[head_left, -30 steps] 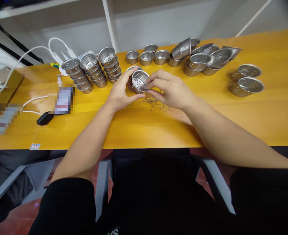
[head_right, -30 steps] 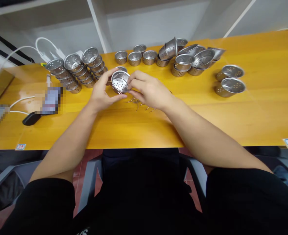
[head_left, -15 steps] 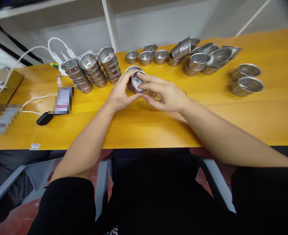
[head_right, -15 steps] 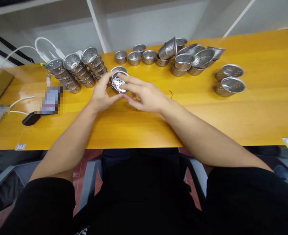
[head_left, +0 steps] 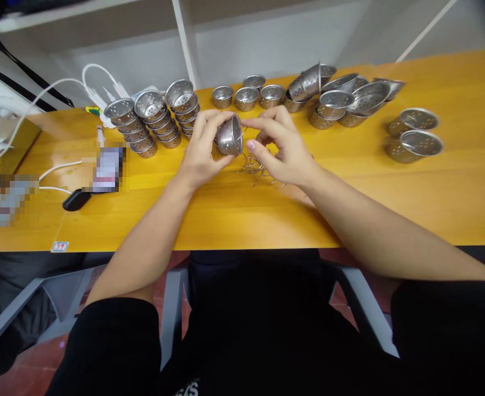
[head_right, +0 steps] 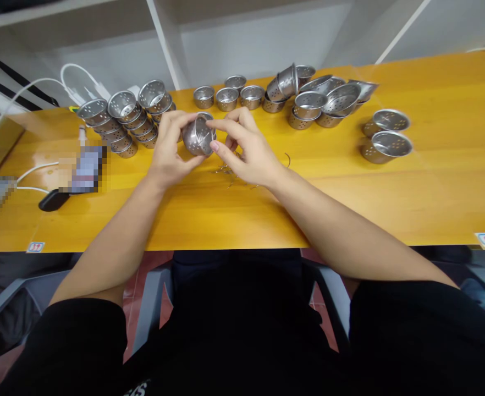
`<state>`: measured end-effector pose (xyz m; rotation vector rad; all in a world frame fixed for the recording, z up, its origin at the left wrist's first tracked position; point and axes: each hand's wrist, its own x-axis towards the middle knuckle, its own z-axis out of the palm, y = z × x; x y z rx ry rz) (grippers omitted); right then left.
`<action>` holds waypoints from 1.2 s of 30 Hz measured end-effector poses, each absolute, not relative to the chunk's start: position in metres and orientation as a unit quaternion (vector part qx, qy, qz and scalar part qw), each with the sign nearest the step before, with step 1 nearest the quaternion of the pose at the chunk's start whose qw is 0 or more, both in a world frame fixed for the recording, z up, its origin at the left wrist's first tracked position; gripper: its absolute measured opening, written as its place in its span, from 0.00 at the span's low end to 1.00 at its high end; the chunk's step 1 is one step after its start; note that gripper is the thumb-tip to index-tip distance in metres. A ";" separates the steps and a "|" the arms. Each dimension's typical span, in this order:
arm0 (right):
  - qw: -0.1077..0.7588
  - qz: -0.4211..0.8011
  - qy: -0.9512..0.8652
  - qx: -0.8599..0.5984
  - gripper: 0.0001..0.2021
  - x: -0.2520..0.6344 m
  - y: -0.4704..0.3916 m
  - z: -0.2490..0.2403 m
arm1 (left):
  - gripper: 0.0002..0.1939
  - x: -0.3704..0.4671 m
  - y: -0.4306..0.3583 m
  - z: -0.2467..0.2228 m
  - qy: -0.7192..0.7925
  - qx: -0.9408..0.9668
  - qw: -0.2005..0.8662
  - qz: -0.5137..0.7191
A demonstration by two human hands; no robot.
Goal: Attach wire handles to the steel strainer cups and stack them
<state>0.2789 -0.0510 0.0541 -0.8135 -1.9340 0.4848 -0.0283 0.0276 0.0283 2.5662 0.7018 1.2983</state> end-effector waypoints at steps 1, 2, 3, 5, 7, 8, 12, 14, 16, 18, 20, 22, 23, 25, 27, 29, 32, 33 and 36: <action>0.471 0.206 -0.789 -0.336 0.37 0.278 -0.051 0.055 | 0.54 -0.027 0.025 0.029 0.232 0.865 0.091 0.435; 0.467 0.214 -0.789 -0.338 0.36 0.277 -0.052 0.056 | 0.53 -0.026 0.023 0.030 0.230 0.867 0.091 0.432; 0.464 0.222 -0.788 -0.339 0.34 0.276 -0.053 0.057 | 0.53 -0.025 0.022 0.030 0.230 0.868 0.092 0.430; 0.463 0.237 -0.786 -0.334 0.33 0.274 -0.055 0.060 | 0.51 -0.023 0.018 0.031 0.231 0.870 0.094 0.425; 0.470 0.250 -0.783 -0.322 0.33 0.271 -0.055 0.061 | 0.51 -0.021 0.016 0.032 0.232 0.871 0.096 0.422; 0.477 0.258 -0.779 -0.315 0.34 0.270 -0.055 0.061 | 0.50 -0.021 0.015 0.032 0.230 0.872 0.096 0.422; 0.507 0.286 -0.755 -0.302 0.33 0.266 -0.052 0.058 | 0.47 -0.019 0.015 0.033 0.213 0.874 0.096 0.426; 0.514 0.304 -0.745 -0.297 0.33 0.264 -0.051 0.056 | 0.46 -0.020 0.016 0.033 0.204 0.876 0.095 0.427; 0.517 0.328 -0.735 -0.291 0.34 0.263 -0.049 0.054 | 0.45 -0.020 0.017 0.032 0.197 0.877 0.095 0.428; 0.518 0.346 -0.729 -0.285 0.34 0.263 -0.048 0.052 | 0.45 -0.021 0.018 0.030 0.194 0.878 0.093 0.428; 0.517 0.347 -0.729 -0.285 0.34 0.263 -0.047 0.051 | 0.45 -0.021 0.020 0.028 0.196 0.879 0.091 0.424; 0.519 0.335 -0.732 -0.287 0.33 0.263 -0.046 0.051 | 0.44 -0.022 0.022 0.026 0.197 0.881 0.089 0.421; 0.521 0.329 -0.734 -0.287 0.33 0.263 -0.045 0.050 | 0.44 -0.022 0.023 0.026 0.197 0.881 0.089 0.420; 0.525 0.322 -0.734 -0.286 0.33 0.263 -0.044 0.050 | 0.43 -0.023 0.024 0.025 0.196 0.883 0.091 0.416; 0.526 0.324 -0.732 -0.287 0.34 0.263 -0.044 0.051 | 0.42 -0.023 0.025 0.026 0.197 0.885 0.093 0.411; 0.522 0.330 -0.731 -0.289 0.35 0.263 -0.046 0.054 | 0.44 -0.023 0.025 0.028 0.202 0.885 0.095 0.409; 0.508 0.348 -0.733 -0.290 0.37 0.262 -0.049 0.059 | 0.48 -0.024 0.026 0.030 0.221 0.876 0.096 0.419; 0.506 0.354 -0.730 -0.293 0.37 0.261 -0.050 0.061 | 0.51 -0.025 0.027 0.030 0.228 0.871 0.097 0.424; 0.529 0.347 -0.712 -0.305 0.39 0.265 -0.047 0.062 | 0.57 -0.031 0.034 0.025 0.259 0.849 0.099 0.449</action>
